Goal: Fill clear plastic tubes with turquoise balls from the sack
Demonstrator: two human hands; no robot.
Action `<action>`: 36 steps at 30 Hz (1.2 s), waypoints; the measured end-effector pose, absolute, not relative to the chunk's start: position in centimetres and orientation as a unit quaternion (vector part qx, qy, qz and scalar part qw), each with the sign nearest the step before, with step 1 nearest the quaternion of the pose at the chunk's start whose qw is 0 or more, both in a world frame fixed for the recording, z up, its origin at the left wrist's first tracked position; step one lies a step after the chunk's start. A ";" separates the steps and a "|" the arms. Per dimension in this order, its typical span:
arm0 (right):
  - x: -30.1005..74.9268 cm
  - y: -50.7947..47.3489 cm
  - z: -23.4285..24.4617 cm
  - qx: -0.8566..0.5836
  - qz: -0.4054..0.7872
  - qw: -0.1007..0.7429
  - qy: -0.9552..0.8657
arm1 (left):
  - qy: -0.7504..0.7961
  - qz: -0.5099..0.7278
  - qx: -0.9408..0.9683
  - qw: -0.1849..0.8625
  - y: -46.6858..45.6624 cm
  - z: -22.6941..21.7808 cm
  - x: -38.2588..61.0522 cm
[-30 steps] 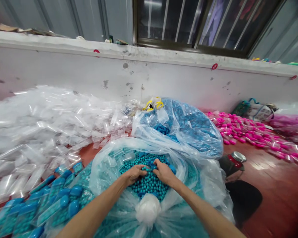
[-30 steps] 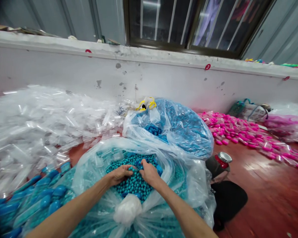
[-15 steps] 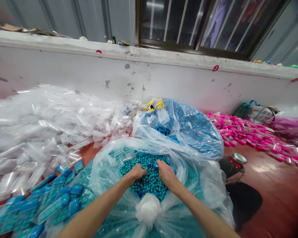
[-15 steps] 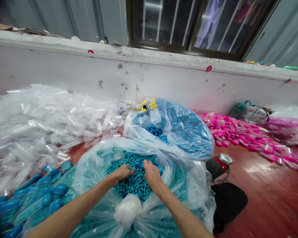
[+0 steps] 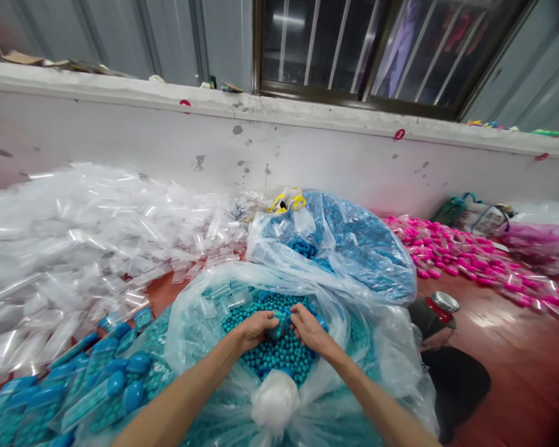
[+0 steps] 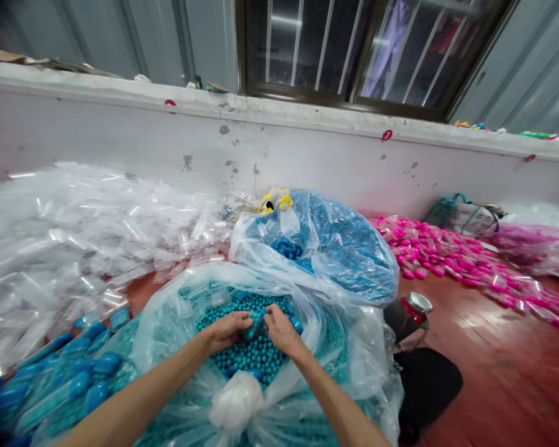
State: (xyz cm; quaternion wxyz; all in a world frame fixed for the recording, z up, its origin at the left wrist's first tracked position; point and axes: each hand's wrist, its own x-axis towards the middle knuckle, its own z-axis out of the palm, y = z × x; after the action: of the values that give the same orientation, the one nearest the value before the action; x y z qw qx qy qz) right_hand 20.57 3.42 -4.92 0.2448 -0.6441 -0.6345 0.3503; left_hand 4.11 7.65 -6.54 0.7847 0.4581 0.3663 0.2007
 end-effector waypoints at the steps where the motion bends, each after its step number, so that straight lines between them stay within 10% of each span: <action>1: 20.5 3.3 -4.9 -0.642 0.351 0.270 -0.626 | 0.361 0.206 0.454 0.788 7.5 -6.2 3.9; 7: 19.9 2.4 -4.3 -0.606 0.187 0.413 -0.654 | 0.366 0.244 0.488 0.754 6.6 -4.7 3.2; 13: 19.1 2.1 -3.2 -0.596 0.409 0.375 -0.580 | 0.356 0.238 0.519 0.740 4.9 -4.1 3.3; 36: 18.1 -0.4 -1.6 -0.497 0.241 0.362 -0.751 | 0.483 0.359 0.472 0.644 2.0 -2.8 4.0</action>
State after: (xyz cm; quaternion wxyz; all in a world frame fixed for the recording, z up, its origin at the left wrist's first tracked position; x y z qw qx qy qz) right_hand 18.08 -0.43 -1.62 0.3618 -0.4971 -0.7511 0.2407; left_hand 4.01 1.96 -2.83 0.6441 0.4724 0.4828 0.3589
